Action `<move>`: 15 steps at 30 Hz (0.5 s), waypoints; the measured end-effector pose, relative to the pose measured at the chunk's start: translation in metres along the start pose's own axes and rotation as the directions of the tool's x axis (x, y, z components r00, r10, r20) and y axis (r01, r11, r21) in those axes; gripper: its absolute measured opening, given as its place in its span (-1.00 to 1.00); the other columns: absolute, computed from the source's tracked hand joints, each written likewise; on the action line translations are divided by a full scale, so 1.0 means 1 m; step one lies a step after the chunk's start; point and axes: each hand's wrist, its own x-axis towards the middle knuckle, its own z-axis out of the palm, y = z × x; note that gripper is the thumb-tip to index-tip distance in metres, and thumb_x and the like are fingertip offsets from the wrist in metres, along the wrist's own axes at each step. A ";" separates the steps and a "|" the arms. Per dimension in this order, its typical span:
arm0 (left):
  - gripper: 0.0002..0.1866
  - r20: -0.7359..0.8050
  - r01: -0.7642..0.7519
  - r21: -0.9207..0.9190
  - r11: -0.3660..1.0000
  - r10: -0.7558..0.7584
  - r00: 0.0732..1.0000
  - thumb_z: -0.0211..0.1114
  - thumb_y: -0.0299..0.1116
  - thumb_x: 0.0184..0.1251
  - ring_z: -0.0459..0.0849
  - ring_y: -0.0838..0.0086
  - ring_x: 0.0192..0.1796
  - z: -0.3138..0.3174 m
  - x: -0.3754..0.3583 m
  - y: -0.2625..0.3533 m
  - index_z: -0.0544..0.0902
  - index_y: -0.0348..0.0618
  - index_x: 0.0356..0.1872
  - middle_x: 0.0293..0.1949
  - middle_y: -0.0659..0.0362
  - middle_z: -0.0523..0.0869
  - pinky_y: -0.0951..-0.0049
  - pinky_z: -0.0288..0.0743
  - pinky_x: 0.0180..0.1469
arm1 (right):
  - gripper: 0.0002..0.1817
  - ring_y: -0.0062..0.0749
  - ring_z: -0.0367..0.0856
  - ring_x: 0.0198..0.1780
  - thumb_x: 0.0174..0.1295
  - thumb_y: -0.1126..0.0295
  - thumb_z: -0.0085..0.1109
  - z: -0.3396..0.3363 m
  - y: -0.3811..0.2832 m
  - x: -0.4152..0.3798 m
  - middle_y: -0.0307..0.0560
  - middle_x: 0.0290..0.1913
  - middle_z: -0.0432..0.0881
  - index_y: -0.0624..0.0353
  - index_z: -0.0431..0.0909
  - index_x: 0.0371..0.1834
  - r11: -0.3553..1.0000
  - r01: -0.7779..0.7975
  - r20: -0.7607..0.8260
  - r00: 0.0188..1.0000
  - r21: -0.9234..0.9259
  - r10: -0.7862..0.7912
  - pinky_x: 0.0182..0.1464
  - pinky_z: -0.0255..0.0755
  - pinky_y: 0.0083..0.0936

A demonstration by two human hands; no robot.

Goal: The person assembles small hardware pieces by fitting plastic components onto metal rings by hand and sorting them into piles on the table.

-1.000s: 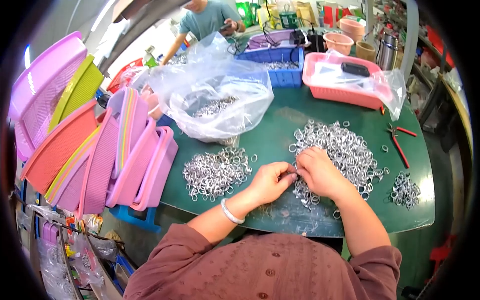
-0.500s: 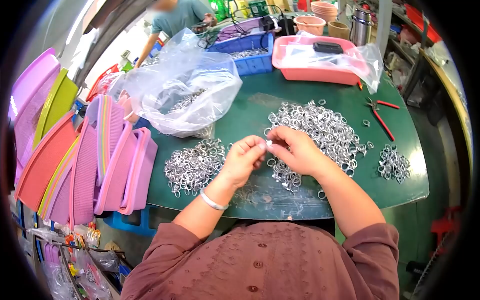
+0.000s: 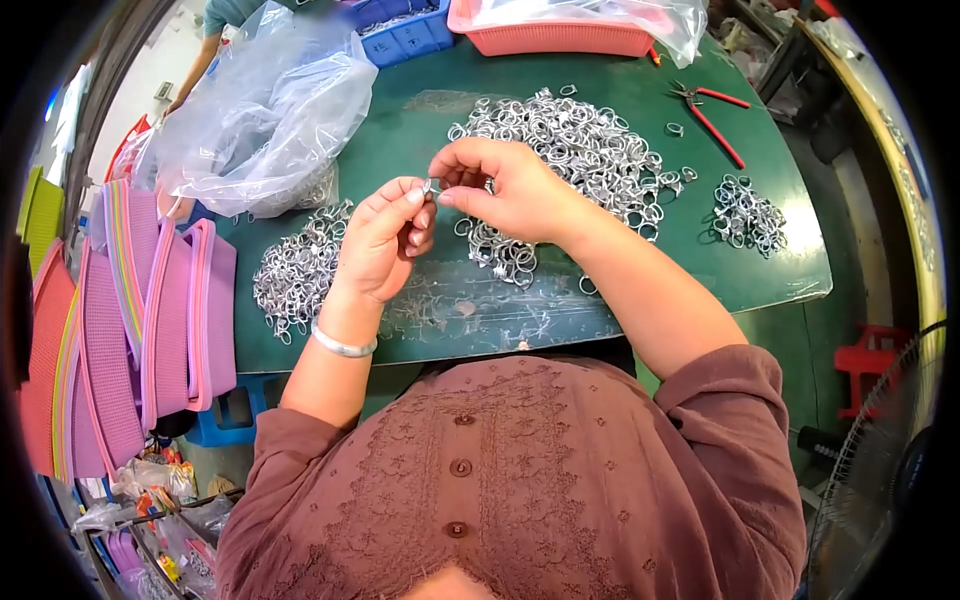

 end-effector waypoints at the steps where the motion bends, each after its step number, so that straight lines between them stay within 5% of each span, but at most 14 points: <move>1: -0.91 -0.002 -0.006 0.004 1.000 0.006 1.000 0.10 -0.41 0.30 0.33 0.70 -0.57 -0.001 0.000 -0.001 0.51 -0.18 -0.31 -0.55 0.31 0.47 0.73 0.17 -0.55 | -0.77 -0.59 0.50 -0.35 0.08 0.55 0.18 0.002 0.001 -0.001 -0.22 -0.39 0.55 0.26 0.51 -0.16 1.000 0.015 -0.014 1.000 0.000 -0.015 -0.24 0.42 -0.63; 15: -0.91 -0.034 -0.035 0.023 0.999 0.036 0.999 0.12 -0.41 0.29 0.33 0.74 -0.55 0.000 -0.002 -0.002 0.56 -0.18 -0.31 -0.54 0.34 0.48 0.75 0.19 -0.54 | -0.72 -0.40 0.52 -0.39 -0.08 0.58 0.25 0.002 0.002 0.001 -0.12 -0.42 0.52 0.24 0.51 -0.23 0.936 0.218 -0.011 0.973 -0.277 -0.230 -0.31 0.43 -0.53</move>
